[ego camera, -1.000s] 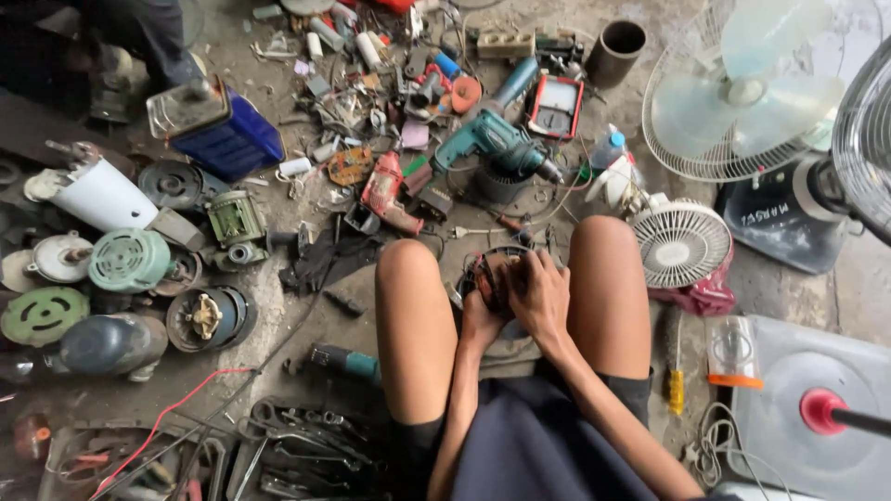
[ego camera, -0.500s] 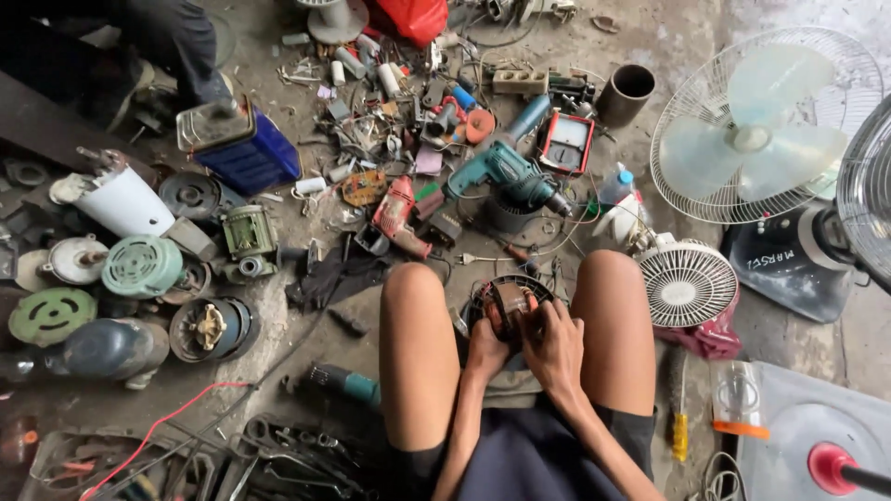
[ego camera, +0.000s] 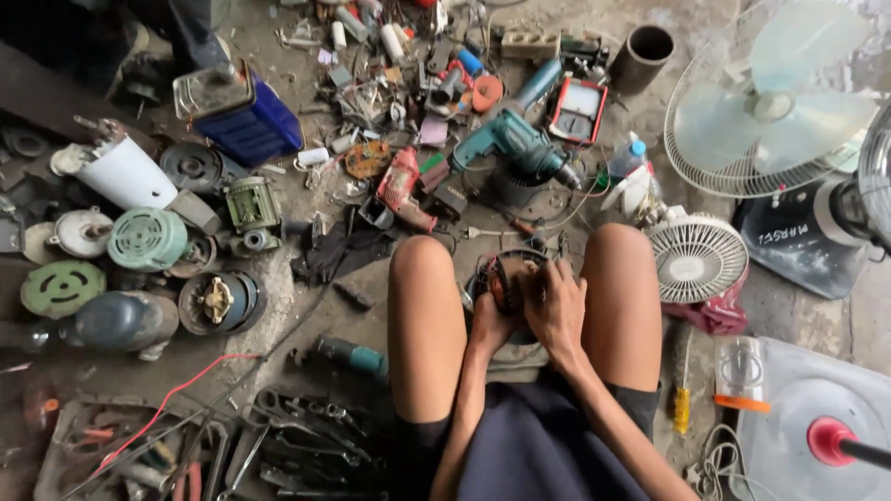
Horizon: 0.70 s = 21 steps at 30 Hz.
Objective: The person is cleaning and scraping the copper windings of an electric motor stator using a small hand tool in a workshop environment.
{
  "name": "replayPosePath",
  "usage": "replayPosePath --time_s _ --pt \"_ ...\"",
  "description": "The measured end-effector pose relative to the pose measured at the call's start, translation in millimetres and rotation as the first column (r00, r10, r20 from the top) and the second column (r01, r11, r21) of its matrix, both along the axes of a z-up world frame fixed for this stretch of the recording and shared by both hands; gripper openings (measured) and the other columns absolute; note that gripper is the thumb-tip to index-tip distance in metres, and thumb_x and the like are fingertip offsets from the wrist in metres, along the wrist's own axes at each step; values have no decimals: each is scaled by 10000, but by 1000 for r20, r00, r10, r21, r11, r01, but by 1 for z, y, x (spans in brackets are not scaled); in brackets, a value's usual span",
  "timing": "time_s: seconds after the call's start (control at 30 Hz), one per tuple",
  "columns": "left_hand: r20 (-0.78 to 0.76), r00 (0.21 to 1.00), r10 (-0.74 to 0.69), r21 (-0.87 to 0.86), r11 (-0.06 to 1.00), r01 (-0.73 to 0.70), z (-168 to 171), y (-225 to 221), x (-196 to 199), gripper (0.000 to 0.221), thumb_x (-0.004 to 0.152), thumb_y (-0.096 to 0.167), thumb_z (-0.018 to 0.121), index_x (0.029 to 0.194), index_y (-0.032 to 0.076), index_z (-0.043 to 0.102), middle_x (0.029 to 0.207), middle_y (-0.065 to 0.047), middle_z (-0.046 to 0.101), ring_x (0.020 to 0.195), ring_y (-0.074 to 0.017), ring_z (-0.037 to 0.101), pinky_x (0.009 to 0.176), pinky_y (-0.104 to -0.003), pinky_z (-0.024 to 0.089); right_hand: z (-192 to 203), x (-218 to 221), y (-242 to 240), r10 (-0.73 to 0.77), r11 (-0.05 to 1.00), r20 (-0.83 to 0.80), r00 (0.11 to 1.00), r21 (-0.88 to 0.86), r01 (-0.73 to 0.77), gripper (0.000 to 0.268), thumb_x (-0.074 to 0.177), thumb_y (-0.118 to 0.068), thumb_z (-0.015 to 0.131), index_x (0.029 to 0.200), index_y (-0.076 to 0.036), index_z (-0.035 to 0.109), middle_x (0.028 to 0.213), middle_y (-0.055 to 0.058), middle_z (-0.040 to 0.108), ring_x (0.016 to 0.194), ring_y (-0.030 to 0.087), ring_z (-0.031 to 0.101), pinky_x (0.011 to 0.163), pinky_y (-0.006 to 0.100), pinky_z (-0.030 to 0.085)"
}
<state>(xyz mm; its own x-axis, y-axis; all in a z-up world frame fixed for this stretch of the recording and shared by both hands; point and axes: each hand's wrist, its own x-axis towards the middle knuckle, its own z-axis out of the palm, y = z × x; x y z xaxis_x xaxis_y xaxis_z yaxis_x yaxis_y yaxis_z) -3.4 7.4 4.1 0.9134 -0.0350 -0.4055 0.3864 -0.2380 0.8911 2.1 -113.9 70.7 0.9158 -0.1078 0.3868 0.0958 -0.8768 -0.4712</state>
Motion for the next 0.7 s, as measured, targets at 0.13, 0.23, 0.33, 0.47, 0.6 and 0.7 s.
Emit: replayPosePath --time_s 0.13,0.23,0.33,0.47,0.6,0.7 --pt "-58 997 50 -4 999 -50 19 -11 6 362 880 300 637 823 -46 727 821 -232 710 880 -342 736 731 -463 517 -24 -3 -18 12 1000 -46 999 -2 -12 341 892 -470 724 831 -195 532 769 -7 481 742 257 605 741 363 425" --pt "-4 1000 23 -30 999 -23 1 -5 -7 300 822 184 660 868 -107 715 834 -300 696 921 -442 706 761 -510 500 -8 5 -4 -30 998 -27 999 58 32 304 1001 -385 657 823 -172 535 755 7 475 702 285 593 712 396 410" --pt "49 998 50 -76 996 -46 19 -4 -3 281 838 191 660 865 -85 710 795 -246 680 834 -302 687 714 -347 511 -13 -4 -6 1 1000 29 1000 -6 -1 318 952 -413 701 844 -163 536 792 20 493 745 295 609 718 403 423" --pt "-68 997 26 49 999 -23 30 -11 4 322 821 226 669 898 -84 707 907 -280 720 1020 -429 705 830 -517 524 -19 -1 -16 21 1000 15 1000 -22 -20 338 903 -428 743 819 -183 526 774 -14 469 725 256 600 705 359 413" --pt "-57 998 37 25 999 -36 22 -4 -2 389 891 274 624 934 -106 696 959 -296 705 1037 -430 689 798 -515 501 -12 5 -4 14 999 55 998 -30 -12 345 930 -428 738 831 -177 523 781 -1 460 725 261 592 696 358 394" --pt "-95 995 13 77 997 -6 37 -10 -7 373 847 288 663 912 -77 707 941 -272 717 1033 -400 706 811 -509 521 -24 -30 -15 16 1000 11 1000 -22 -16 339 893 -455 757 820 -209 536 768 -27 464 716 228 596 716 330 401"
